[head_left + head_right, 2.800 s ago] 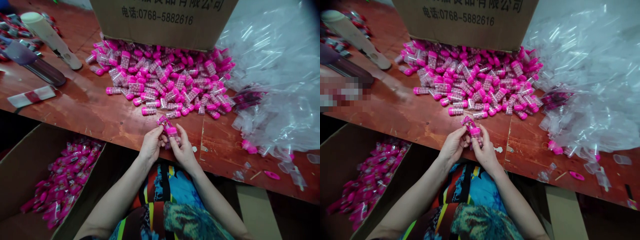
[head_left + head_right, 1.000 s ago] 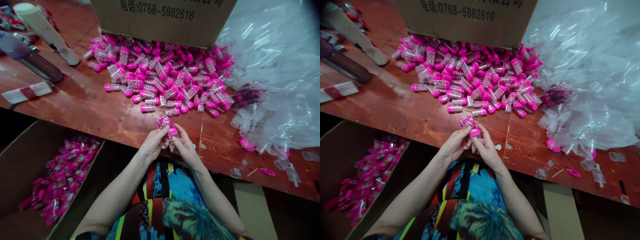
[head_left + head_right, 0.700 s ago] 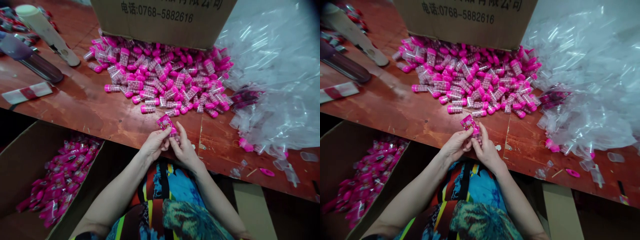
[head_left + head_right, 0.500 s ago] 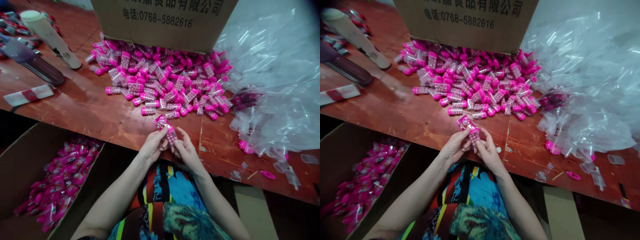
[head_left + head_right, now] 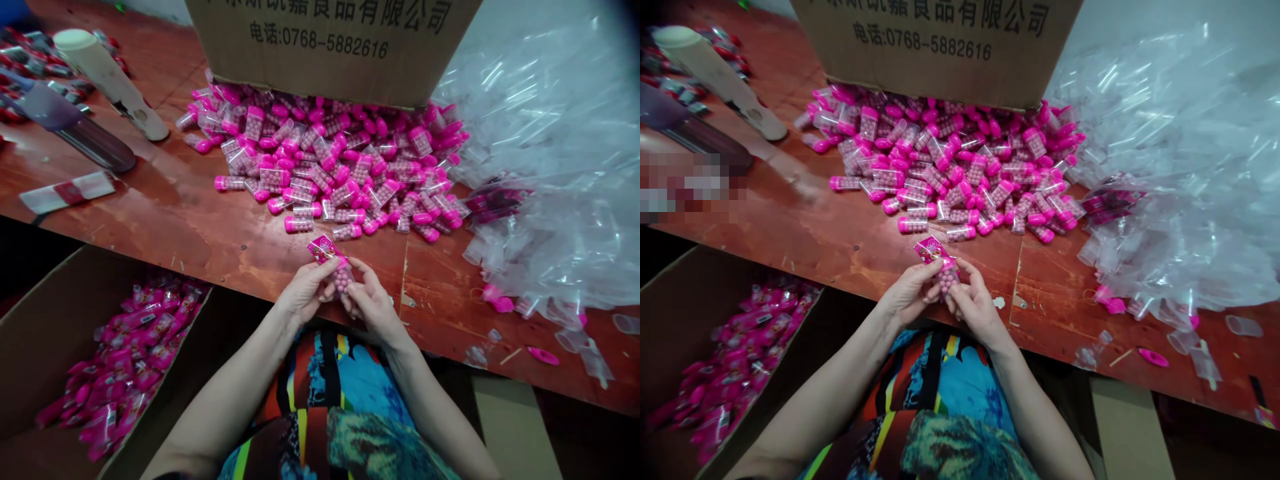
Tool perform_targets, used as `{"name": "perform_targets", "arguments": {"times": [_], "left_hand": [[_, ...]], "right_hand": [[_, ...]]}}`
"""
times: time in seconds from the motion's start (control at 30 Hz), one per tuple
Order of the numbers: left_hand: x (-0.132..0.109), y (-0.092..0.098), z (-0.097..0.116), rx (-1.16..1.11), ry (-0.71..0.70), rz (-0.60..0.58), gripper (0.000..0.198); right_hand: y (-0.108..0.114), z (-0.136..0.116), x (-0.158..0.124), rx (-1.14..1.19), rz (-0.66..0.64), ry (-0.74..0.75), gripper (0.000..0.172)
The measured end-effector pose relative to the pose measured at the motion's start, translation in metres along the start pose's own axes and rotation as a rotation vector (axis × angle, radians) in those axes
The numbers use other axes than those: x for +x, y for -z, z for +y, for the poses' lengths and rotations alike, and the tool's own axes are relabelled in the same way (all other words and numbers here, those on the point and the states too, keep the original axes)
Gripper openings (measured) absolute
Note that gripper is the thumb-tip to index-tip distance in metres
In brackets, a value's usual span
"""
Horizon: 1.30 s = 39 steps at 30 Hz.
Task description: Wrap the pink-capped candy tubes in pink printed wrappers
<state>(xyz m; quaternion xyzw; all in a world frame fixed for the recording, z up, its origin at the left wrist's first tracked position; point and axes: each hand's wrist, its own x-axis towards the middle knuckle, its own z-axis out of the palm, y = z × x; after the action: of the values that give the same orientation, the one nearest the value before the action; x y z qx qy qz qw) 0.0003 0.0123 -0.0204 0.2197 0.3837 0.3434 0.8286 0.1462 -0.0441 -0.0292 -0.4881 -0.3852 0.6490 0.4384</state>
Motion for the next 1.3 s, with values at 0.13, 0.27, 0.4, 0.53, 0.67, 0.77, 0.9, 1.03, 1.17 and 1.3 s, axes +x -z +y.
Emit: {"name": "perform_targets", "arguments": {"times": [0.13,0.27,0.4,0.53,0.67,0.77,0.9,1.03,1.17,1.3], "left_hand": [[0.002,-0.001,-0.006,0.001,0.04,-0.053,0.041],[-0.001,0.001,-0.007,0.087,0.034,-0.046,0.043],[-0.007,-0.002,-0.01,0.15,-0.019,0.043,0.039],[-0.012,-0.011,-0.021,0.162,-0.091,0.258,0.041],[-0.017,-0.014,-0.027,0.118,-0.072,0.254,0.042],[-0.019,-0.01,-0.022,0.062,-0.011,0.106,0.045],[-0.017,-0.002,-0.015,0.05,-0.047,0.086,0.045],[-0.016,0.003,-0.015,0.062,-0.019,0.035,0.046],[-0.023,0.006,-0.013,0.114,-0.026,0.02,0.047],[-0.034,0.027,0.007,0.224,-0.11,0.198,0.042]], "right_hand": [[0.001,-0.002,-0.001,-0.012,0.029,0.036,0.062],[-0.001,-0.003,-0.001,-0.069,0.066,0.061,0.066],[-0.008,0.006,-0.001,-0.086,0.103,0.097,0.061],[-0.015,0.018,0.001,-0.06,0.115,0.151,0.058],[-0.013,0.015,0.003,-0.049,0.089,0.123,0.059],[-0.008,0.005,0.003,-0.043,0.075,0.076,0.058],[-0.005,0.0,0.005,-0.044,0.057,0.035,0.062],[-0.008,0.007,0.008,0.082,0.038,-0.025,0.057],[-0.018,0.013,0.014,0.119,0.011,-0.048,0.056],[-0.016,0.006,0.025,-0.154,-0.006,0.017,0.056]]}}
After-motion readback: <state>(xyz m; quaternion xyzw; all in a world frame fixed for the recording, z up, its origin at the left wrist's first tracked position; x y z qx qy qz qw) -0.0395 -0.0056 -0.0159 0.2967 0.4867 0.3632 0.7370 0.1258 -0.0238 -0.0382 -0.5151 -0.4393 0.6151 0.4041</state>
